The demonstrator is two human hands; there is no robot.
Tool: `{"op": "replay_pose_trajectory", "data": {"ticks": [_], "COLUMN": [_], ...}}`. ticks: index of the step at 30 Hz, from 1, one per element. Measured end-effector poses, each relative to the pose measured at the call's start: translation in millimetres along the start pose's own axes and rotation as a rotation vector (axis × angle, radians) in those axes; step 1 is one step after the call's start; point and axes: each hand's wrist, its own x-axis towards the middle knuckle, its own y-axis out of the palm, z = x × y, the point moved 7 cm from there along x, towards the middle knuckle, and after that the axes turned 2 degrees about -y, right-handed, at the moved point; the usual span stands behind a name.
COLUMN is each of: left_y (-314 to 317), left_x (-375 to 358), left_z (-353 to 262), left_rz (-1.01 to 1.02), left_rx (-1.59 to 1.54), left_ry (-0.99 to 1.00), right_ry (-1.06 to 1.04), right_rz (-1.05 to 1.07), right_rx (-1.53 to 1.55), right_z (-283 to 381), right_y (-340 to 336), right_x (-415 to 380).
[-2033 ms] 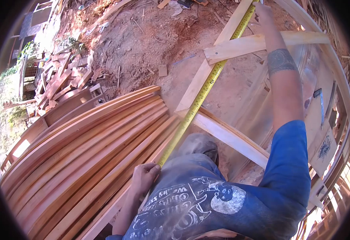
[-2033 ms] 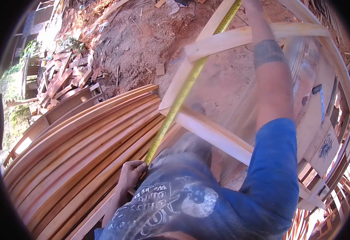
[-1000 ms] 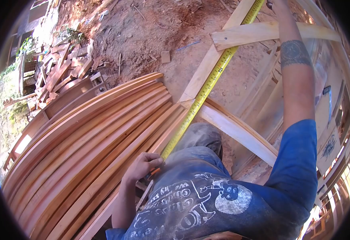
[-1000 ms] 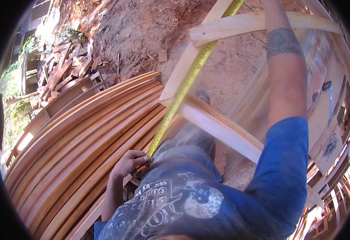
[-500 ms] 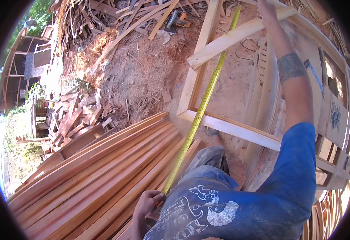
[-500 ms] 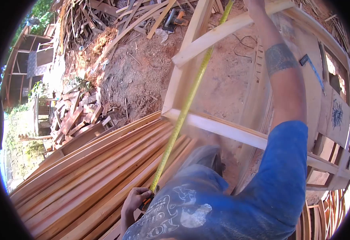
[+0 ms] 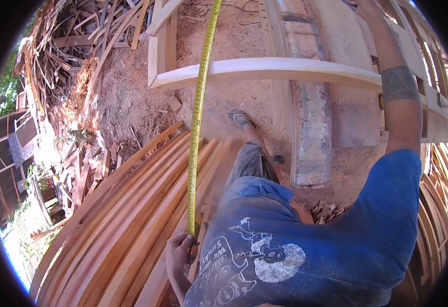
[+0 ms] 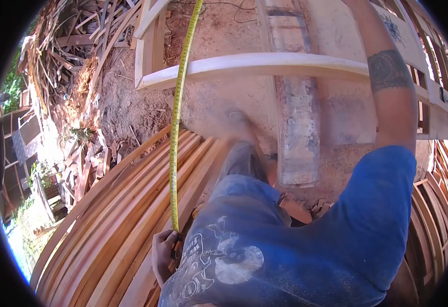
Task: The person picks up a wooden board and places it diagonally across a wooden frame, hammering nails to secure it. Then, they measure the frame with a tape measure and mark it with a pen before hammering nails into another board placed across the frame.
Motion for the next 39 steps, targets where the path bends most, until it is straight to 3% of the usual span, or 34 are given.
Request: {"op": "replay_pose_trajectory", "data": {"ticks": [5,8,13,20,31,36,39], "left_y": [10.2,18.4,33.8,71.5,154.1,239.5,319.5], "left_x": [-4.5,-9.3,-5.4,-7.3,-88.4,-120.3,-141.6], "left_z": [-2.5,-20.9,-52.2,-72.0,-127.5,-112.6,-106.0], "left_rz": [-0.086,-0.036,-0.087,-0.086,-0.284,-0.301,-0.342], "left_rx": [0.023,0.079,0.248,0.292,0.278,0.151,-0.090], "left_ry": [0.087,0.152,0.352,0.402,0.476,0.462,0.444], "right_ry": [0.114,0.173,0.295,0.499,0.402,0.256,0.229], "right_rz": [-0.002,-0.026,-0.050,-0.128,-0.144,-0.047,0.056], "right_rx": [-0.062,-0.076,0.061,0.274,0.206,0.168,0.189], "right_z": [-74.8,-115.1,-141.8,-196.6,-222.6,-216.1,-232.9], "right_y": [-74.5,-106.7,-176.0,-236.4,-342.1,-409.5,-423.2], "right_x": [-68.4,-108.0,-185.3,-247.8,-174.5,-74.8,-19.6]}}
